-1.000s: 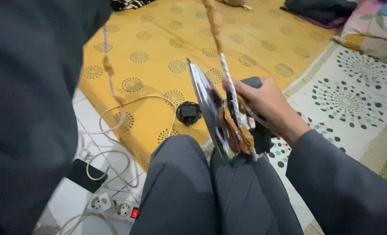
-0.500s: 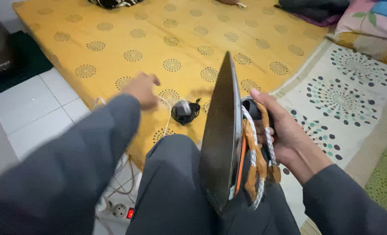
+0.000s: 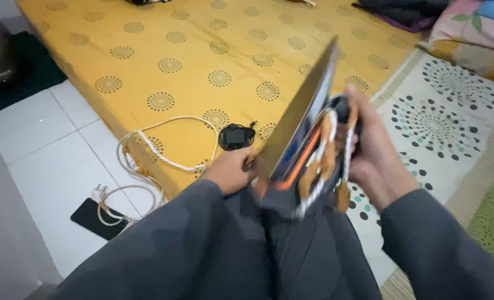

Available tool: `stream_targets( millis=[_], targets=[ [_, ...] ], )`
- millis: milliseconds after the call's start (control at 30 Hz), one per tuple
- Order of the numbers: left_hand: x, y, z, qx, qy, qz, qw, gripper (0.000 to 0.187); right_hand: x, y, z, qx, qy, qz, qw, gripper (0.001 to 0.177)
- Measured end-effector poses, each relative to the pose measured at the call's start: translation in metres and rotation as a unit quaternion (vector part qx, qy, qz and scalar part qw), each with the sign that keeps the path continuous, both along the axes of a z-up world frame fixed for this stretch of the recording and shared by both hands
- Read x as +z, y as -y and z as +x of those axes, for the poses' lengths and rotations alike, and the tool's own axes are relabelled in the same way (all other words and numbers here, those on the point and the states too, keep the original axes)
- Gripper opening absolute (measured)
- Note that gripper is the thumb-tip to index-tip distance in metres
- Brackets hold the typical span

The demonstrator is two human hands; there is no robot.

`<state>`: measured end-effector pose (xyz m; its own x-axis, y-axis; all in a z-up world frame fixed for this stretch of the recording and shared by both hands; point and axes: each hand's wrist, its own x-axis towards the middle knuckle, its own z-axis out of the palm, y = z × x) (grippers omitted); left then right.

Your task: The person wraps the cord of a power adapter and then wraps the cord around an iron before placing both items into a drawer.

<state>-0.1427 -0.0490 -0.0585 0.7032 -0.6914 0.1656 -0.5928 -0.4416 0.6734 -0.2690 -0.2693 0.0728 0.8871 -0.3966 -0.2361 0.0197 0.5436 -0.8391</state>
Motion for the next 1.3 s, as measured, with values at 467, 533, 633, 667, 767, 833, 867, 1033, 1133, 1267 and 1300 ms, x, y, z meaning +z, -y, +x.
stream_targets(
  millis=[467, 533, 633, 667, 767, 833, 867, 1033, 1133, 1267, 1300],
  targets=[
    [0.122, -0.038, -0.055, -0.015, 0.078, 0.172, 0.982, 0.048, -0.005, 0.089, 0.067, -0.122, 0.072, 0.098, 0.985, 0.054],
    [0.118, -0.032, -0.054, -0.034, 0.008, 0.208, 0.977, 0.04, -0.014, 0.092, 0.074, -0.121, 0.088, 0.065, 0.987, 0.053],
    [0.094, -0.04, -0.062, -0.132, 0.027, 0.199, 0.971, 0.036, -0.021, 0.092, 0.083, -0.136, 0.105, 0.058, 0.983, 0.049],
    [0.089, -0.043, -0.064, -0.176, 0.054, 0.185, 0.965, 0.036, -0.021, 0.094, 0.084, -0.143, 0.111, 0.063, 0.981, 0.048],
    [0.092, -0.065, -0.08, -0.05, -0.126, 0.16, 0.978, 0.035, -0.014, 0.097, 0.084, -0.148, 0.14, 0.047, 0.978, 0.041],
    [0.107, -0.072, -0.09, -0.021, -0.103, 0.164, 0.981, 0.033, -0.007, 0.087, 0.082, -0.189, 0.106, 0.089, 0.972, 0.041],
    [0.115, -0.073, -0.093, -0.006, -0.091, 0.166, 0.982, 0.032, -0.001, 0.081, 0.08, -0.21, 0.088, 0.11, 0.968, 0.041],
    [0.159, -0.063, -0.103, 0.029, 0.054, 0.227, 0.972, 0.036, 0.007, 0.04, 0.07, -0.279, 0.088, 0.004, 0.956, 0.033],
    [0.19, -0.065, -0.09, 0.027, 0.186, 0.195, 0.963, 0.028, 0.003, 0.031, 0.062, -0.239, 0.037, -0.223, 0.944, 0.037],
    [0.228, -0.069, -0.042, 0.044, 0.25, 0.226, 0.941, 0.039, 0.011, 0.017, 0.05, -0.099, 0.048, -0.402, 0.909, 0.043],
    [0.236, -0.069, -0.027, 0.028, 0.341, 0.174, 0.924, 0.041, 0.016, 0.01, 0.048, -0.07, 0.028, -0.415, 0.907, 0.044]
  ],
)
